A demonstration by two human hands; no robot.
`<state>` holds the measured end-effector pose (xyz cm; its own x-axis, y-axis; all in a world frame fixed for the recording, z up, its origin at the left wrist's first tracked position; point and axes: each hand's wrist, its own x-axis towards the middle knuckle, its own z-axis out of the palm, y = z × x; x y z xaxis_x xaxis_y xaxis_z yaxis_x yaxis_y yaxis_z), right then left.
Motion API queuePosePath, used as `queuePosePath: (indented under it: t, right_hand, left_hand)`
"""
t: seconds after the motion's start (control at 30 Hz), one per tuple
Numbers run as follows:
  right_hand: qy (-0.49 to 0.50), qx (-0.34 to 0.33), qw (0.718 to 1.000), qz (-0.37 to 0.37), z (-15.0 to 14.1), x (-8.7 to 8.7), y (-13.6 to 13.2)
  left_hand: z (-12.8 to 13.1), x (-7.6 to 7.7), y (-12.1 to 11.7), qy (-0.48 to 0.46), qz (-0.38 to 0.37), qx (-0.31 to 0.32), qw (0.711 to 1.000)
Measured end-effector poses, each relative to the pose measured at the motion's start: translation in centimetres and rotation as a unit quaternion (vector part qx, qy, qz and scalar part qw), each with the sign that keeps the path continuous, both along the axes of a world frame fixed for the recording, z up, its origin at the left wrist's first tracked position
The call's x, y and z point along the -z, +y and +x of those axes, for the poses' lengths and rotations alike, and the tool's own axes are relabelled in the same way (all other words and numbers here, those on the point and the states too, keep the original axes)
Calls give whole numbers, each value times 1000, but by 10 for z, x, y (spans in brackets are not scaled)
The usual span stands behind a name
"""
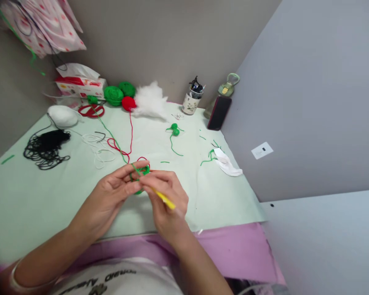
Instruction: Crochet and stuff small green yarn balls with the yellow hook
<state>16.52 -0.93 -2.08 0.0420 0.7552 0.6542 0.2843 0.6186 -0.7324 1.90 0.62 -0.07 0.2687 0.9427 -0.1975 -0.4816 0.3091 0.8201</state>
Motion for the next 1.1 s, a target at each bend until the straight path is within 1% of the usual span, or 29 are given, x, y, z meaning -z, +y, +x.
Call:
queuePosePath:
  t: [0.07,0.1,0.13,0.17,0.2,0.27,0.33,0.37,0.43,0.53,0.6,0.67,0.73,0.77,0.83,0.9,0.97,1.1]
  right_hand:
    - [-83,19,994,65,-1,2,-2]
    - [-98,20,991,86,-1,2,-2]
    - [-93,14,992,88,-1,2,-2]
    - [-66,6,995,75,-1,0,-2]
    - [-20,-1,999,49,-1,-2,-1]
    - [98,-16,995,-26,-1,-8,2]
    - [204,-39,973,-98,-2,-13,6]
    - [238,-56,961,-127,-4,-15,8]
    - [262,-92,945,-171,-8,-18,15]
    - [230,-128,945,-191,-17,-19,31]
    - [193,-145,949,-201,-21,-17,47]
    - [144,-168,947,-234,-23,-13,67]
    - [99,-181,939,-277,-22,-4,87]
    - [84,-174,937,-292,-22,2,96]
    - [76,-164,937,-300,-20,13,108]
    - [72,-151,939,-302,-19,22,113]
    - [72,-136,942,-299,-19,27,113]
    - [64,-110,948,-293,-19,28,111]
  left_hand:
    - [-2,-1,0,-31,-30,21,999]
    - [-4,-1,1,-49,-44,41,997]
    - [-6,-1,2,-65,-56,58,995]
    - [-8,-1,3,-76,-63,68,993]
    - [-11,0,4,-82,-64,69,992]
    - [-17,1,6,-77,-53,58,994]
    - [-21,0,6,-49,-32,45,997]
    - [-22,-1,6,-29,-19,41,999]
    - [-24,-5,6,7,13,29,999]
    - [-26,-11,14,8,56,-2,998]
    - [-30,-11,25,-26,54,-19,998]
    - [-36,-4,40,-53,16,-10,998]
    - [-43,8,55,-54,2,-22,998]
    - [-45,14,61,-53,-4,-29,998]
    - [-49,25,70,-55,-18,-42,997]
    - [-51,33,74,-60,-31,-44,997]
    - [-52,36,75,-67,-39,-36,996]
    - [-54,39,75,-74,-43,-17,996]
